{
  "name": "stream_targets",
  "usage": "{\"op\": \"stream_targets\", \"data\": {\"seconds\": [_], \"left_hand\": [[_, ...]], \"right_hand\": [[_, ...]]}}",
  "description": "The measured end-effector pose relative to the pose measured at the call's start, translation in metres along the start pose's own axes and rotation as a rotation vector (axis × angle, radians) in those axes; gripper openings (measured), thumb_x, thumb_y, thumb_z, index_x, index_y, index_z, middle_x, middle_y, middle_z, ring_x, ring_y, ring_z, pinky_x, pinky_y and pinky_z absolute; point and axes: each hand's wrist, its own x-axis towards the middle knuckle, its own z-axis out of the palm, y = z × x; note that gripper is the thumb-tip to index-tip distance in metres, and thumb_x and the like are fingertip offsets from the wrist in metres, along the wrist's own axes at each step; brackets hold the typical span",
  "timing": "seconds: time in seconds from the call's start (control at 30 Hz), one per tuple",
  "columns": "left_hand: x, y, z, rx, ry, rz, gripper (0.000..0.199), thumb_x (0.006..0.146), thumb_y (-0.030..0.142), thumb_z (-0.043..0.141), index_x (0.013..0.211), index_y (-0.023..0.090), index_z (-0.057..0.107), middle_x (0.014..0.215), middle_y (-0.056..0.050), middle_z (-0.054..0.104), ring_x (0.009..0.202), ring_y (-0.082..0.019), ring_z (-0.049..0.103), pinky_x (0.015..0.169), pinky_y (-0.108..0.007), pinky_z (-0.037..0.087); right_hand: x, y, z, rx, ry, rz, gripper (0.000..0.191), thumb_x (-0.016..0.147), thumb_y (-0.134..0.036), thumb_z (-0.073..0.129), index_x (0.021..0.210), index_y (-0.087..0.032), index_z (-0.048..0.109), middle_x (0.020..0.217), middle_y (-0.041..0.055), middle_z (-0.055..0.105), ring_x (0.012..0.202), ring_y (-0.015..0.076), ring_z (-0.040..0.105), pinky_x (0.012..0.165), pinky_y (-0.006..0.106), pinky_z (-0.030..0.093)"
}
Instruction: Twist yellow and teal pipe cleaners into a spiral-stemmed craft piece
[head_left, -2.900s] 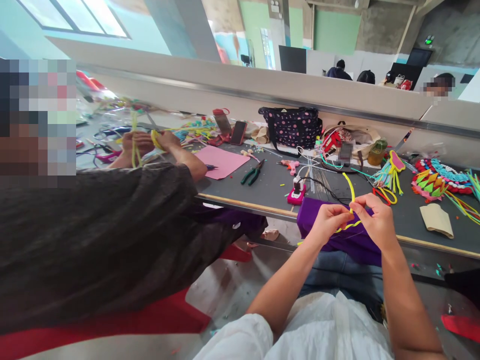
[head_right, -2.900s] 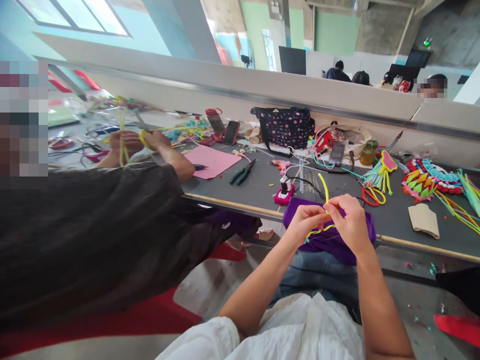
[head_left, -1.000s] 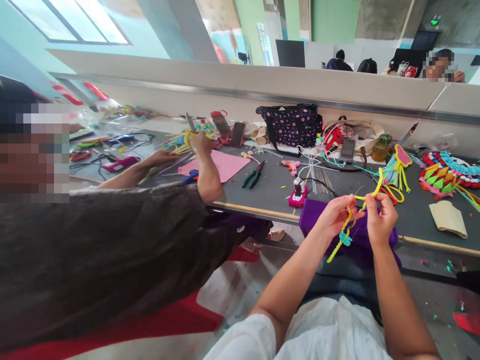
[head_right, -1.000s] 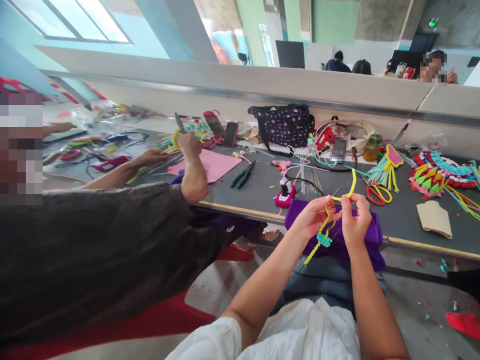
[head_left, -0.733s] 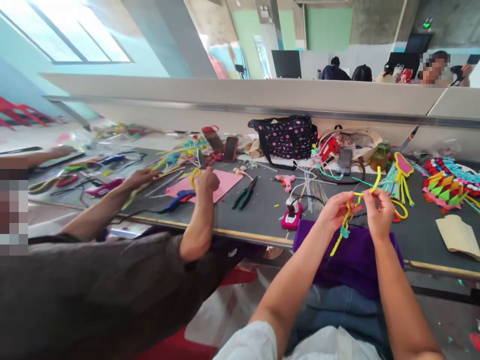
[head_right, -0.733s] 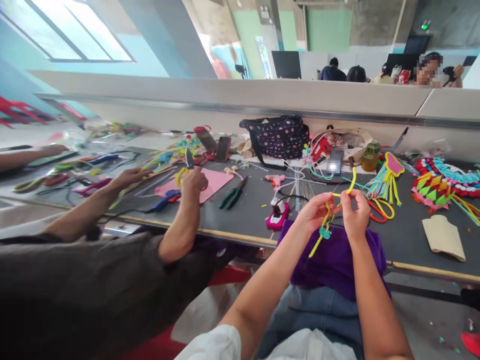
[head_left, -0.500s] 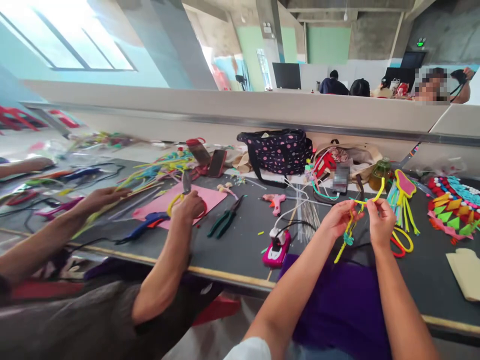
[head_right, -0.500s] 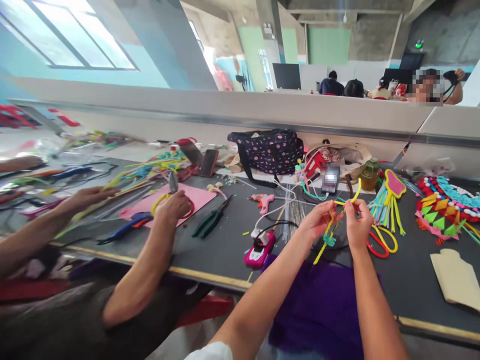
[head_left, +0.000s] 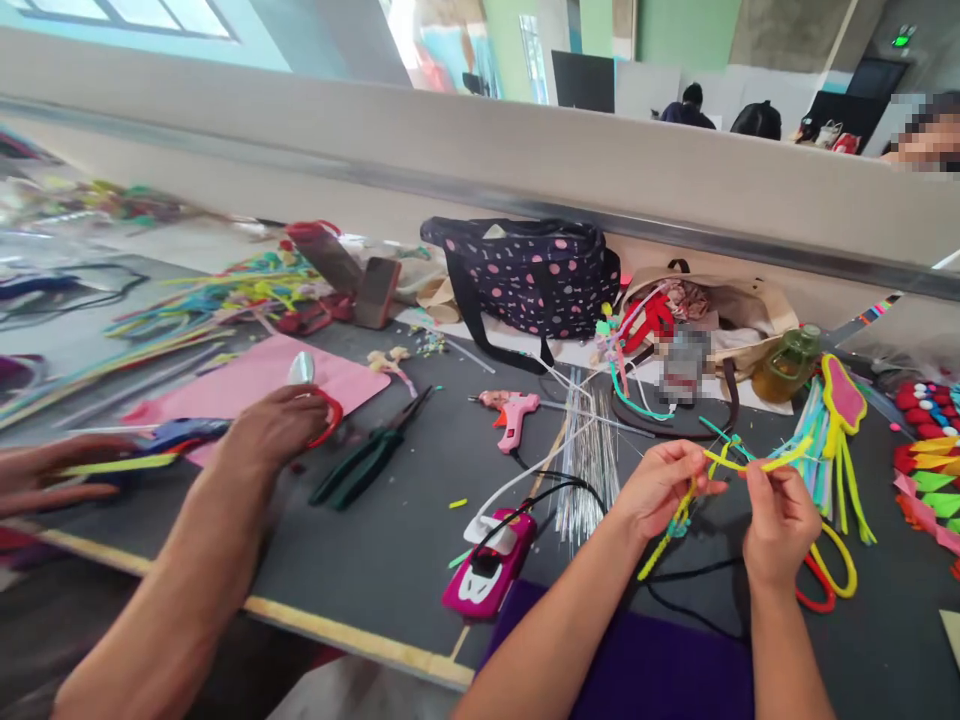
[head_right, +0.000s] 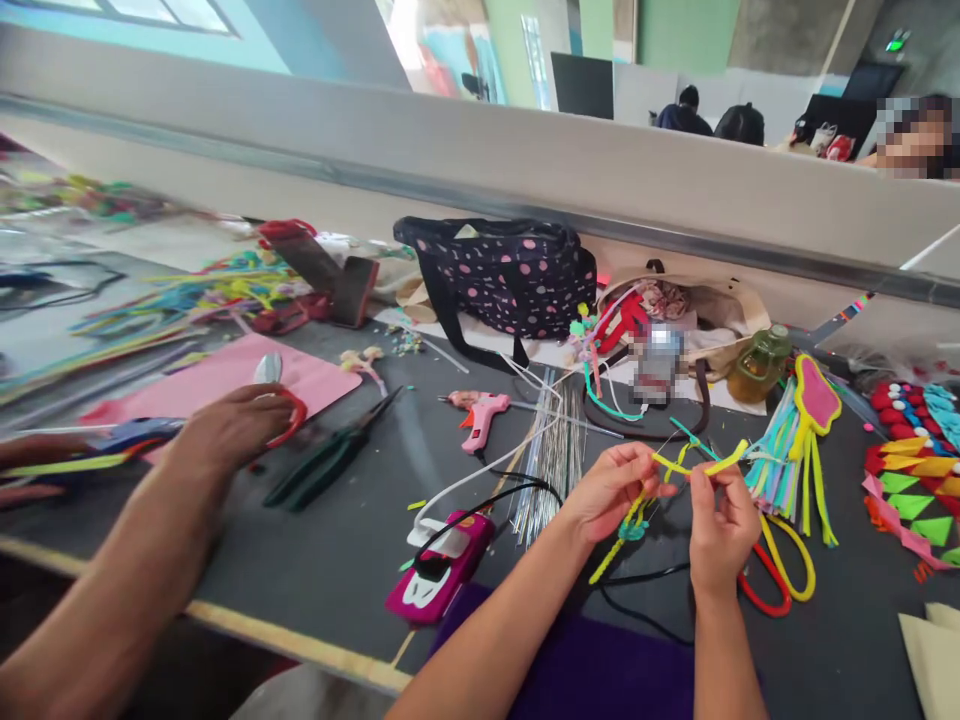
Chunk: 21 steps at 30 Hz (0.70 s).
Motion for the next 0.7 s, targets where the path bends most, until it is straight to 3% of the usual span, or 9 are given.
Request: {"op": "stream_targets", "data": {"seconds": [0.13,0.23,0.43,0.57,0.7], "left_hand": [[-0.005,0.001,0.008,0.009,0.020,0.012,0.030,0.063,0.029,0.085,0.065,0.011,0.061,0.052,0.002,0.056,0.050,-0.008,0.053,0.075,-0.035,0.057],[-0.008,0.003,0.010,-0.016,-0.014,-0.022,0.029,0.065,0.029,0.083,0.067,0.012,0.060,0.053,0.002,0.055,0.050,-0.008,0.053,0.072,-0.034,0.057],[-0.008,0.008,0.007,-0.105,-0.052,-0.089,0.030,0.066,0.027,0.083,0.069,0.012,0.057,0.055,0.004,0.050,0.052,-0.005,0.047,0.073,-0.033,0.059],[-0.005,0.006,0.003,-0.124,-0.082,-0.153,0.029,0.066,0.025,0.081,0.065,0.013,0.054,0.054,0.005,0.048,0.052,-0.004,0.047,0.074,-0.032,0.059],[-0.003,0.005,0.000,-0.071,-0.041,-0.120,0.022,0.067,0.021,0.079,0.066,0.011,0.059,0.054,0.003,0.051,0.051,-0.005,0.047,0.074,-0.034,0.059]], "right_hand": [[-0.001,-0.004,0.004,0.069,0.048,0.034,0.020,0.080,-0.034,0.069,0.073,-0.018,0.061,0.070,0.0000,0.060,0.065,0.0143,0.057,0.062,0.028,0.046],[0.003,-0.005,0.001,0.056,0.013,0.072,0.020,0.082,-0.036,0.066,0.077,-0.018,0.061,0.071,0.0006,0.060,0.065,0.0140,0.057,0.061,0.028,0.045],[0.020,-0.004,-0.018,-0.225,-0.067,-0.089,0.031,0.082,-0.041,0.065,0.105,-0.021,0.066,0.106,0.0076,0.064,0.093,0.0214,0.058,0.082,0.037,0.046],[0.025,0.001,-0.024,-0.303,-0.224,-0.042,0.026,0.083,-0.042,0.064,0.096,-0.021,0.070,0.097,0.0067,0.069,0.089,0.0220,0.061,0.082,0.038,0.047],[0.024,0.001,-0.023,-0.328,-0.228,-0.071,0.021,0.084,-0.039,0.064,0.088,-0.020,0.071,0.089,0.0060,0.070,0.083,0.0212,0.063,0.077,0.036,0.048]]}}
